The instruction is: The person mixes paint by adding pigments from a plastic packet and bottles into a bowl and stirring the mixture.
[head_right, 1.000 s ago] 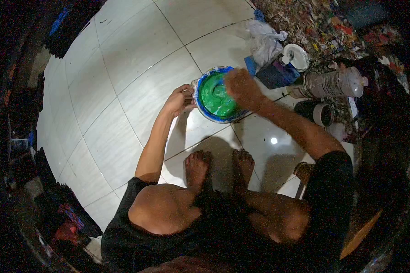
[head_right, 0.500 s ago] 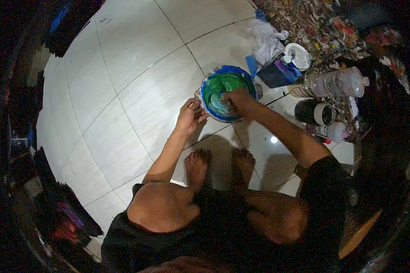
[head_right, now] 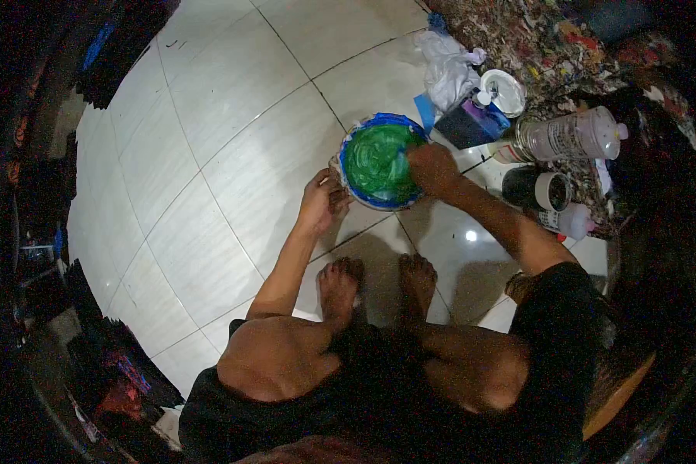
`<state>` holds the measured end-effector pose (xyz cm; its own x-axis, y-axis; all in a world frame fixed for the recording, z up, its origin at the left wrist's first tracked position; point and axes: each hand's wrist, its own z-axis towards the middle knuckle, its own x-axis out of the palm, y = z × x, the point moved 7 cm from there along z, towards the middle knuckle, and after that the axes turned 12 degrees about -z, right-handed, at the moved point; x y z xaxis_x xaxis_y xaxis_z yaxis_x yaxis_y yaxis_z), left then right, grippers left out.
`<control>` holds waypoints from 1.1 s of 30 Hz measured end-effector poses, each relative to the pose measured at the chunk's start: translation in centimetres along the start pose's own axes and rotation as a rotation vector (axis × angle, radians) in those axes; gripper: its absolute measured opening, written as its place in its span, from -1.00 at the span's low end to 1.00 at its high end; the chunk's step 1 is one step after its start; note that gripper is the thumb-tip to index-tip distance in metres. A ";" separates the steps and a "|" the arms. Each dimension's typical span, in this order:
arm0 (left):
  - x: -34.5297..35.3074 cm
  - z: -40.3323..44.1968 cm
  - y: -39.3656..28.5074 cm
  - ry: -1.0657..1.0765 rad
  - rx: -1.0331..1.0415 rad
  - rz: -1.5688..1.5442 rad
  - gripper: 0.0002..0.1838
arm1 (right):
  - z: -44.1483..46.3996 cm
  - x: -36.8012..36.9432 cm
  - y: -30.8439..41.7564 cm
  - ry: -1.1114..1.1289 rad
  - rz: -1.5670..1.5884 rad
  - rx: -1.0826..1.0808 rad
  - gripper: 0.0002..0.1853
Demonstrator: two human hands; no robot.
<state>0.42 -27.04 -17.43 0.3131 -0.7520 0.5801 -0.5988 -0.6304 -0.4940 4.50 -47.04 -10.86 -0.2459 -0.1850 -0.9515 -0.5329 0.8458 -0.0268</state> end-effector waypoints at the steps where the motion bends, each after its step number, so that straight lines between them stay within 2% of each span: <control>1: -0.1 -0.1 0.1 -0.014 0.004 0.028 -0.87 | -0.1 -1.5 0.1 -0.205 0.002 0.047 -0.84; 2: 0.6 -0.7 -0.5 -0.009 0.011 0.039 -0.86 | -0.3 -1.0 0.1 -0.204 0.004 0.048 -0.84; 5: -0.1 -0.2 0.0 0.011 0.006 0.013 -0.82 | -0.9 2.1 2.2 0.057 -0.007 -0.163 -0.88; 6: -0.1 -0.1 -0.1 0.011 0.007 0.012 -0.82 | -1.0 2.0 -0.5 0.136 0.004 0.026 -0.84; 7: -0.1 0.0 -0.1 0.009 0.022 0.015 -0.81 | -1.1 1.6 -0.8 0.138 0.000 0.026 -0.84; 9: 0.0 0.7 -0.6 0.010 0.039 0.018 -0.80 | -0.6 -1.2 -0.2 -0.091 -0.028 0.002 -0.80; 10: 0.2 1.8 -1.8 0.019 0.068 0.140 -0.79 | -1.1 -1.0 2.9 -0.153 -0.241 -0.066 -0.87; 11: 0.2 3.0 -2.9 0.029 0.089 0.264 -0.78 | -0.3 -1.9 3.8 -0.155 -0.241 -0.059 -0.87; 13: 2.1 2.9 -5.3 0.080 0.004 0.378 -0.77 | -1.4 -7.2 5.8 -0.618 -0.436 -0.202 -0.90; 14: 2.0 3.5 -5.6 0.100 -0.022 0.353 -0.79 | -0.7 -8.7 4.4 -0.698 -0.615 -0.137 -0.89; 15: 1.6 3.9 -5.6 0.114 -0.045 0.327 -0.80 | 0.0 -8.7 2.9 -0.702 -0.615 -0.144 -0.89; 17: 0.9 3.9 -5.1 0.090 -0.005 0.301 -0.83 | 1.7 -4.1 -2.0 -0.001 -0.449 -0.124 -0.84; 19: -0.2 3.5 -3.2 0.110 -0.009 0.162 -0.85 | -1.5 -0.6 -3.5 0.199 -0.157 -0.029 -0.79; 20: -0.1 2.6 -2.3 0.086 0.003 0.095 -0.84 | -2.5 -0.3 -3.2 0.208 -0.162 -0.041 -0.79; 21: -0.1 1.7 -1.4 0.058 0.010 0.025 -0.84 | -3.5 -0.3 -2.0 0.207 0.050 -0.096 -0.80; 23: -0.2 0.6 0.0 0.016 0.007 -0.046 -0.83 | -4.9 0.1 0.6 0.212 0.268 -0.146 -0.80; 25: -0.2 0.2 0.9 0.003 0.039 -0.106 -0.83 | -5.0 1.9 2.4 0.460 1.205 0.384 -0.74; 31: 0.5 -0.5 0.8 -0.013 0.045 -0.076 -0.85 | 0.7 1.8 0.2 0.317 1.051 0.340 -0.76; 32: 0.0 -0.4 1.0 -0.004 0.032 -0.068 -0.85 | 1.2 2.4 0.1 0.238 0.617 0.031 -0.75; 33: 0.2 -0.5 0.8 0.005 0.022 -0.066 -0.84 | 1.2 0.9 0.8 0.052 0.166 -0.200 -0.75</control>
<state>-0.32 -27.61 -17.38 0.3478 -0.7073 0.6154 -0.5607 -0.6830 -0.4681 4.81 -45.95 -12.06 -0.3816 -0.0820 -0.9207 -0.6302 0.7517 0.1942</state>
